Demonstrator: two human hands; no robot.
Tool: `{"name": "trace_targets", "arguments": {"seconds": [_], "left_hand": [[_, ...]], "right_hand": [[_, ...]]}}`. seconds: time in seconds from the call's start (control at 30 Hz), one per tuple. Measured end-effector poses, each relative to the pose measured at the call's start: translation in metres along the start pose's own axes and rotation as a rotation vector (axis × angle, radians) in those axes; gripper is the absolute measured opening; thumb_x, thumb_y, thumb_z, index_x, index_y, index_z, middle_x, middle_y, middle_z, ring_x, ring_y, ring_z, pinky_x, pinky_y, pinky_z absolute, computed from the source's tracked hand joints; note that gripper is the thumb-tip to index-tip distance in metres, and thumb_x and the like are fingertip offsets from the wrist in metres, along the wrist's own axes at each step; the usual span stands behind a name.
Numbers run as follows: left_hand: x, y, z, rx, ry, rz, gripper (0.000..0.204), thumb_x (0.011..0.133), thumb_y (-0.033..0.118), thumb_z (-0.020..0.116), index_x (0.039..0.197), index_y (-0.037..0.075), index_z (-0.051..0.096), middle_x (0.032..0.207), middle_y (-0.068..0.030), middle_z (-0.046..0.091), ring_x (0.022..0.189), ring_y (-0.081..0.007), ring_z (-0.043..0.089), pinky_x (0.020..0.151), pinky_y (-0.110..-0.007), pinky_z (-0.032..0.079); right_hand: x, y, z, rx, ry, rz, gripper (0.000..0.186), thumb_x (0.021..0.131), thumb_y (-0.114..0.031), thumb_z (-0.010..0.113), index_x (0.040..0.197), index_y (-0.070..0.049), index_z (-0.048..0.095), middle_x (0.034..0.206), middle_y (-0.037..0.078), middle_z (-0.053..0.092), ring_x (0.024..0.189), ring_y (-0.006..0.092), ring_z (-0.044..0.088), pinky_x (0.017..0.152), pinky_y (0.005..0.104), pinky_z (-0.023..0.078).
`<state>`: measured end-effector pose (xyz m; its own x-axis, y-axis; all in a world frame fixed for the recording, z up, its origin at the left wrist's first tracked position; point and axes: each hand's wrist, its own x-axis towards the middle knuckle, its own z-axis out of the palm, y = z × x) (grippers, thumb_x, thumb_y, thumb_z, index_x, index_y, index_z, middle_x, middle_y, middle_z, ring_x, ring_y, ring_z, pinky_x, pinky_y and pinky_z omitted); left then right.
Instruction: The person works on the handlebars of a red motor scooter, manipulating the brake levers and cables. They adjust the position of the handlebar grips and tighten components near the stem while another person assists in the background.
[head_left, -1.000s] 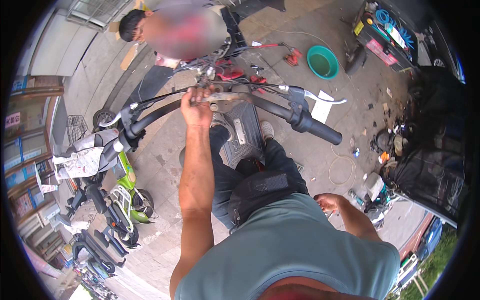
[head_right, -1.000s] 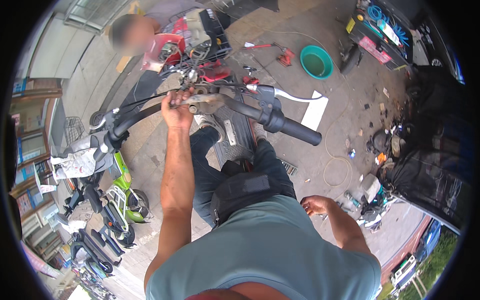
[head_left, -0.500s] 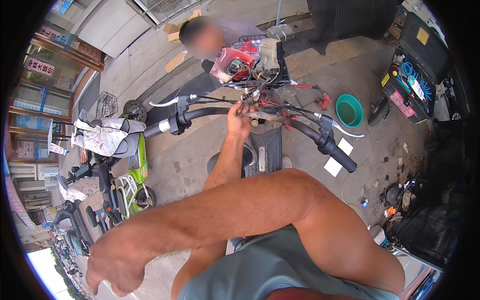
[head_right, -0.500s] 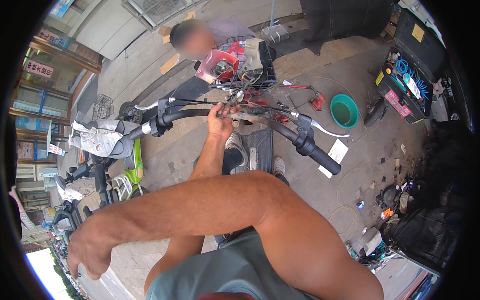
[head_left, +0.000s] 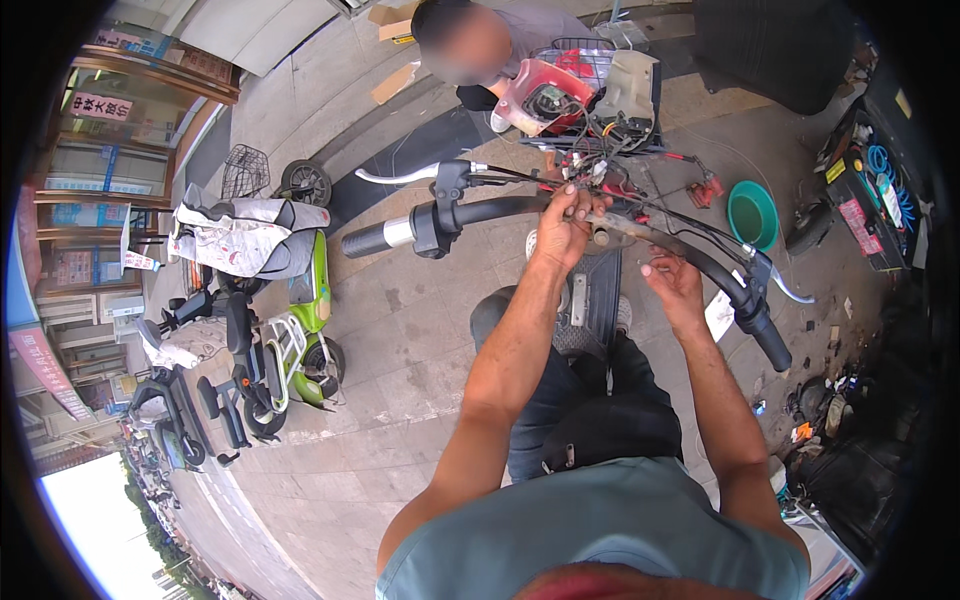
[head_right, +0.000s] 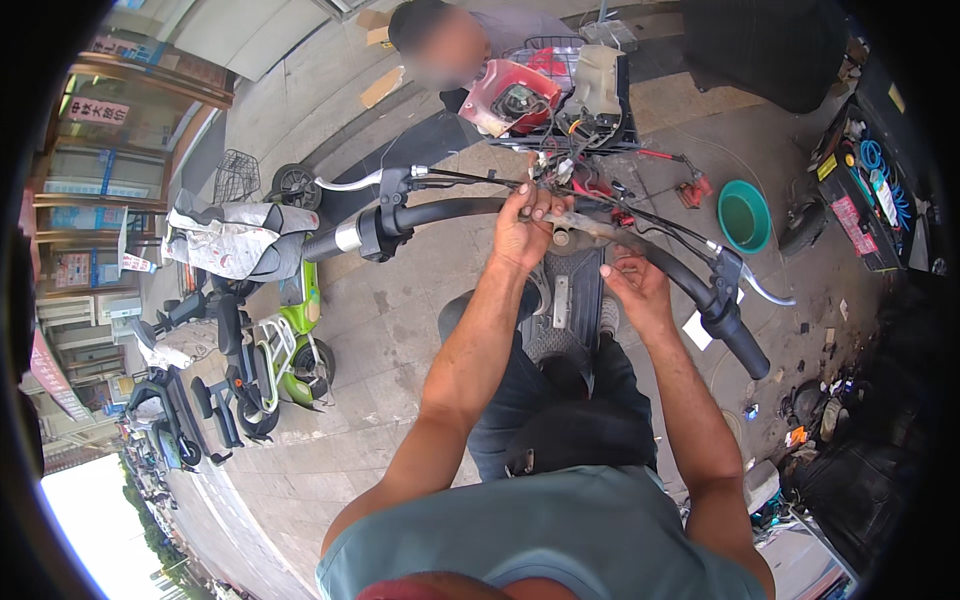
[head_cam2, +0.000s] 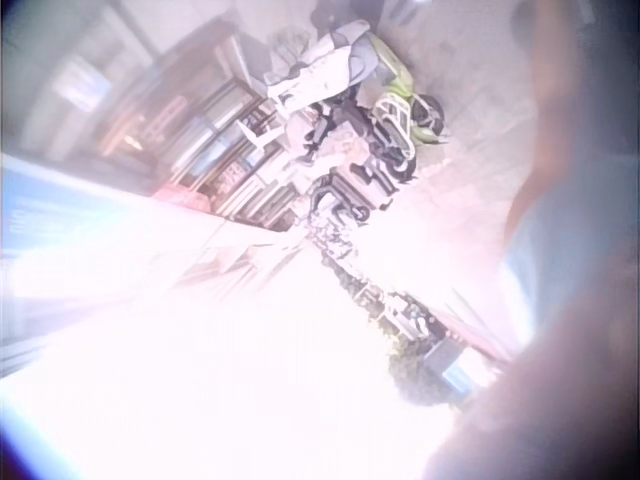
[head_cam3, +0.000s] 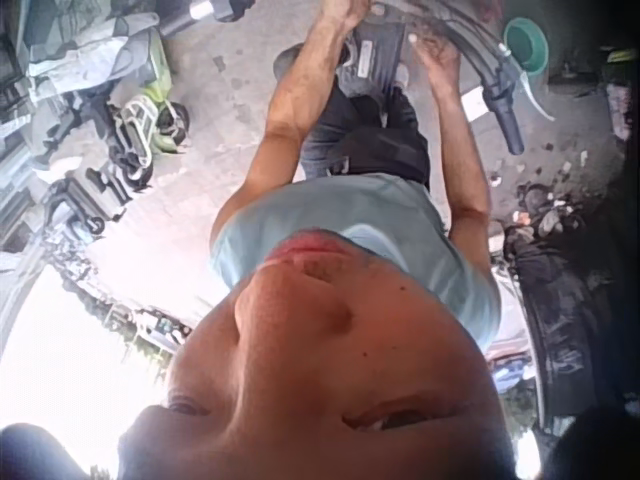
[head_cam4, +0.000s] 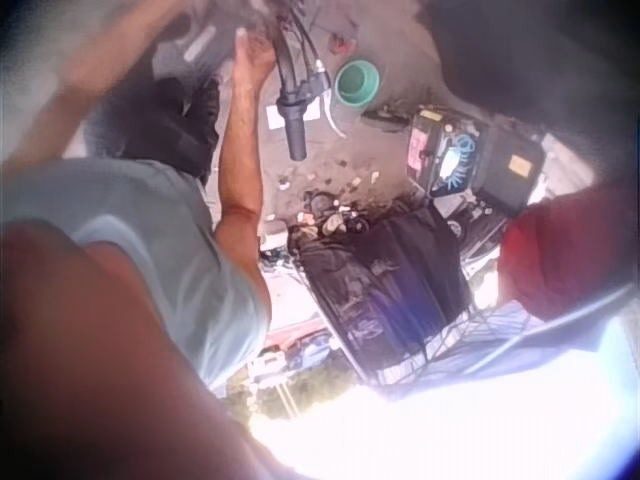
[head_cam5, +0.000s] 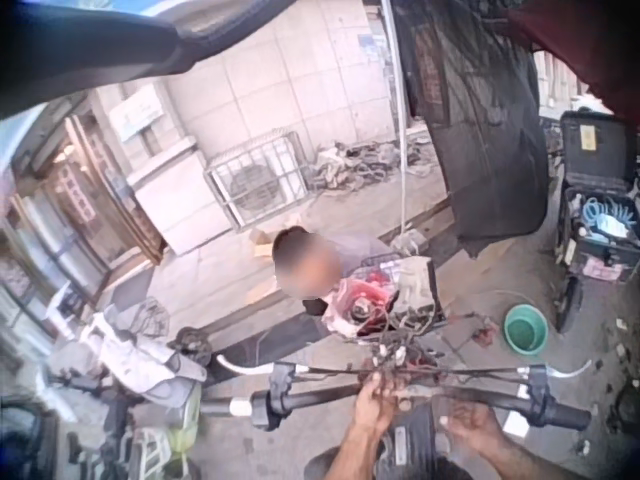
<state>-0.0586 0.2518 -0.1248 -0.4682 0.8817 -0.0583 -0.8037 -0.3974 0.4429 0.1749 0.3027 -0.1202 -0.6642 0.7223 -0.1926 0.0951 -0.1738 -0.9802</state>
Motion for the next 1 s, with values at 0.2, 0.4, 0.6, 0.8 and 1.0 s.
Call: {"name": "trace_targets", "arguments": {"seconds": [0.2,0.4,0.6,0.8,1.0], "left_hand": [[-0.002,0.002,-0.006,0.082,-0.152,0.032,0.045,0.095,0.042,0.063,0.067,0.016,0.04,0.063,-0.0013,0.043,0.075,-0.0249,0.058,0.104,-0.053,0.045],[0.011,-0.006,-0.007,0.131,-0.177,0.062,0.047,0.094,0.043,0.064,0.065,0.015,0.041,0.059,-0.0021,0.043,0.067,-0.0235,0.057,0.099,-0.053,0.049],[0.006,0.0,0.001,0.084,-0.08,0.081,0.04,0.094,0.032,0.059,0.064,0.014,0.039,0.056,-0.0009,0.039,0.058,-0.0181,0.047,0.084,-0.046,0.054],[-0.004,-0.006,0.009,0.045,0.04,0.146,0.04,0.095,0.031,0.058,0.065,0.016,0.037,0.058,0.0002,0.038,0.062,-0.0177,0.046,0.087,-0.045,0.05],[-0.015,-0.009,0.017,0.109,0.146,0.184,0.039,0.094,0.034,0.058,0.066,0.019,0.036,0.061,0.0037,0.036,0.067,-0.0151,0.043,0.092,-0.043,0.046]], "right_hand": [[0.026,0.005,0.026,0.193,0.189,-0.306,0.052,0.088,-0.01,0.077,0.132,0.001,0.052,0.129,0.016,0.062,0.113,0.0213,0.063,0.099,0.0355,0.052],[0.049,-0.002,0.038,0.476,0.179,-0.352,0.015,0.092,-0.009,0.065,0.1,0.004,0.064,0.114,0.021,0.069,0.109,0.0244,0.063,0.1,0.0393,0.047],[0.039,-0.026,0.056,0.473,0.266,-0.272,0.02,0.093,-0.004,0.062,0.074,-0.001,0.055,0.098,0.02,0.067,0.103,0.0265,0.063,0.098,0.0441,0.048],[0.052,-0.04,0.046,0.402,0.206,-0.286,0.022,0.094,-0.006,0.058,0.073,-0.004,0.051,0.09,0.014,0.061,0.092,0.0249,0.061,0.1,0.0502,0.048],[0.063,-0.049,0.037,0.312,0.166,-0.218,0.022,0.09,-0.003,0.062,0.071,-0.001,0.052,0.079,0.011,0.057,0.082,0.0238,0.059,0.087,0.0472,0.052]]}}
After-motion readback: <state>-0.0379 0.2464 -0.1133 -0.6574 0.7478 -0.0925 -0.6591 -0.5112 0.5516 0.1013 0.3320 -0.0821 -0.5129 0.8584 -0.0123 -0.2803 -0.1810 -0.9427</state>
